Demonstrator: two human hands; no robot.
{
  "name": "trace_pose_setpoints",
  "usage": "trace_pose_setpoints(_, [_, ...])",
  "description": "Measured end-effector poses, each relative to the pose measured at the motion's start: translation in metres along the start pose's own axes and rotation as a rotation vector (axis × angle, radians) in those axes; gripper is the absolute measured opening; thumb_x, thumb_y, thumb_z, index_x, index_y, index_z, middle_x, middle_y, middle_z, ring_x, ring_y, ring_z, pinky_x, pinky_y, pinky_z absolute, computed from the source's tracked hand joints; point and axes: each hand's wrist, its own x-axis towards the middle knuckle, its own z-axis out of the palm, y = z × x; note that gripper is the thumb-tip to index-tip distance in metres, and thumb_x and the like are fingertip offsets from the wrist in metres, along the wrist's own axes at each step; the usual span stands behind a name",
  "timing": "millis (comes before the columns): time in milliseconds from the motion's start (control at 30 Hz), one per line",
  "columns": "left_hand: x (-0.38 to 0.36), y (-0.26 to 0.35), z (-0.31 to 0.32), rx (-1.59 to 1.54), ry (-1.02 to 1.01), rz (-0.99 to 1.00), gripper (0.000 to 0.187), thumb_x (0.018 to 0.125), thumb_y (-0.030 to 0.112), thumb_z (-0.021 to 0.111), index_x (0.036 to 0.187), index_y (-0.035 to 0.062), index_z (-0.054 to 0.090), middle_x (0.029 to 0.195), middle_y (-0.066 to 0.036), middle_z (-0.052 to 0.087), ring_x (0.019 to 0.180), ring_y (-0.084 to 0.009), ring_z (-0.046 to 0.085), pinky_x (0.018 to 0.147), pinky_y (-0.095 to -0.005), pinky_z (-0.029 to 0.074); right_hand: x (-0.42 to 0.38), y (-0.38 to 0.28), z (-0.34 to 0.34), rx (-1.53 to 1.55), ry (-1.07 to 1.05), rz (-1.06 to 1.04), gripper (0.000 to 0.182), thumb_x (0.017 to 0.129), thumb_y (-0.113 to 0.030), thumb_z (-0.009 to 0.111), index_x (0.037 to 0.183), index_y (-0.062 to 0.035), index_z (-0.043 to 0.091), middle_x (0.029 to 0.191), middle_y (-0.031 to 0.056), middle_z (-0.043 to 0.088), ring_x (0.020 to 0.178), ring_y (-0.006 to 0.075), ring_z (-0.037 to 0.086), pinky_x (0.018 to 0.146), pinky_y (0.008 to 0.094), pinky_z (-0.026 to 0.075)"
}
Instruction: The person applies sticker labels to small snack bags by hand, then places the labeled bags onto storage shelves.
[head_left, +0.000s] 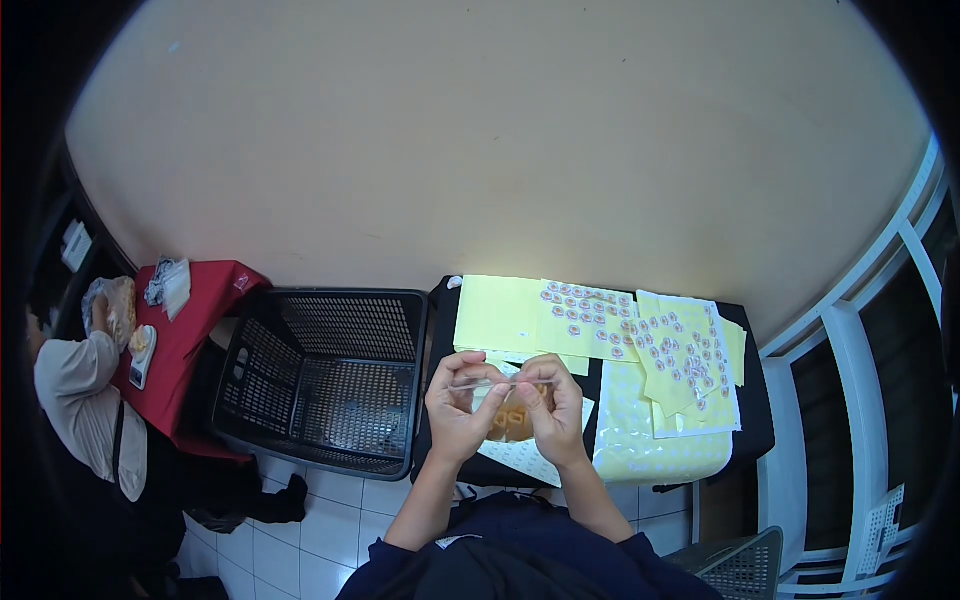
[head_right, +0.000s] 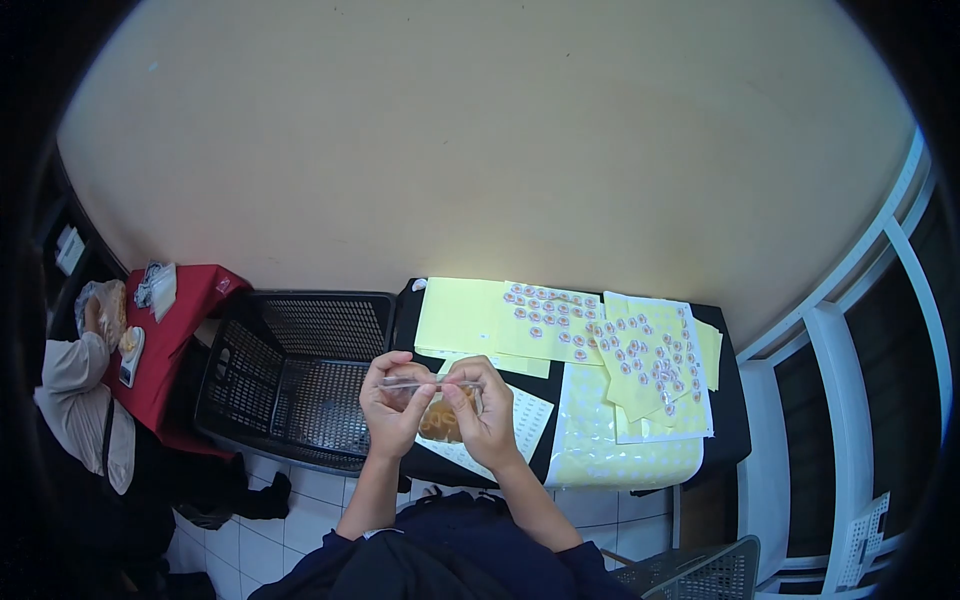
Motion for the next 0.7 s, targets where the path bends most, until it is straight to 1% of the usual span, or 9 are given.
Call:
trace_pose_setpoints(33, [0.000,-0.001,0.001,-0.006,-0.010,0.009,0.037,0.071,-0.006,0.060,0.102,-0.0013,0.041,0.079,-0.007,0.058,0.077,-0.0096,0.055,0.075,-0.0237,0.040,0.000,0.001,0.000,-0.003,0.005,-0.002,0.005,0.080,-0.004,0.050,0.083,-0.0015,0.047,0.083,0.0061,0.047,0.077,0.0106,0.046,0.072,0.0221,0.037])
trace_pose_setpoints(100, [0.000,-0.003,0.003,-0.018,-0.027,0.015,0.037,0.071,-0.006,0.060,0.102,-0.0013,0.041,0.079,-0.007,0.058,0.077,-0.0098,0.055,0.075,-0.0235,0.040,0.000,0.002,0.000,-0.017,0.084,-0.040,0.005,0.079,-0.004,0.053,0.080,0.0002,0.049,0.079,0.0082,0.050,0.071,0.0116,0.048,0.066,0.0227,0.039])
trace_pose_setpoints(133, [0.001,-0.004,0.004,-0.025,-0.033,0.010,0.037,0.071,-0.006,0.060,0.102,-0.0014,0.041,0.079,-0.008,0.058,0.077,-0.0100,0.055,0.075,-0.0232,0.040,-0.001,0.001,-0.001,-0.022,0.092,-0.042,0.005,0.079,-0.004,0.053,0.080,0.0002,0.049,0.079,0.0082,0.050,0.071,0.0116,0.048,0.066,0.0227,0.039])
trace_pose_setpoints(333, [0.006,-0.013,0.017,-0.042,-0.065,-0.017,0.038,0.070,-0.005,0.061,0.103,-0.0014,0.042,0.079,-0.008,0.057,0.078,-0.0106,0.055,0.076,-0.0237,0.041,-0.003,-0.002,-0.011,-0.010,0.157,-0.023,0.007,0.079,-0.003,0.053,0.083,-0.0001,0.048,0.083,0.0073,0.049,0.073,0.0112,0.047,0.067,0.0222,0.039])
trace_pose_setpoints(433, [0.010,-0.017,0.025,-0.062,-0.105,-0.028,0.038,0.070,-0.005,0.061,0.103,-0.0013,0.042,0.079,-0.007,0.058,0.079,-0.0106,0.055,0.076,-0.0247,0.041,-0.005,-0.004,-0.019,0.015,0.185,-0.001,0.006,0.081,-0.004,0.050,0.085,-0.0003,0.047,0.085,0.0069,0.047,0.075,0.0112,0.046,0.070,0.0227,0.038])
trace_pose_setpoints(500, [0.011,-0.019,0.031,-0.052,-0.114,-0.039,0.038,0.070,-0.005,0.061,0.103,-0.0011,0.042,0.079,-0.007,0.058,0.079,-0.0104,0.055,0.077,-0.0255,0.040,-0.008,0.003,-0.028,0.053,0.276,-0.033,0.006,0.083,-0.006,0.046,0.086,-0.0005,0.046,0.085,0.0070,0.046,0.077,0.0116,0.045,0.072,0.0234,0.037])
trace_pose_setpoints(600, [0.012,-0.024,0.039,-0.028,-0.168,-0.008,0.039,0.070,-0.005,0.061,0.104,-0.0006,0.041,0.080,-0.007,0.058,0.079,-0.0105,0.055,0.077,-0.0254,0.040,-0.009,0.001,-0.036,0.021,0.316,-0.040,0.007,0.084,-0.008,0.045,0.085,-0.0007,0.046,0.084,0.0073,0.046,0.078,0.0123,0.045,0.073,0.0239,0.036])
trace_pose_setpoints(700, [0.012,-0.026,0.048,-0.070,-0.195,-0.025,0.040,0.071,-0.005,0.060,0.105,0.0000,0.041,0.081,-0.007,0.058,0.079,-0.0107,0.055,0.078,-0.0256,0.040,-0.010,0.000,-0.041,-0.032,0.364,-0.081,0.007,0.083,-0.007,0.046,0.085,-0.0003,0.045,0.084,0.0078,0.046,0.078,0.0129,0.046,0.073,0.0238,0.037])
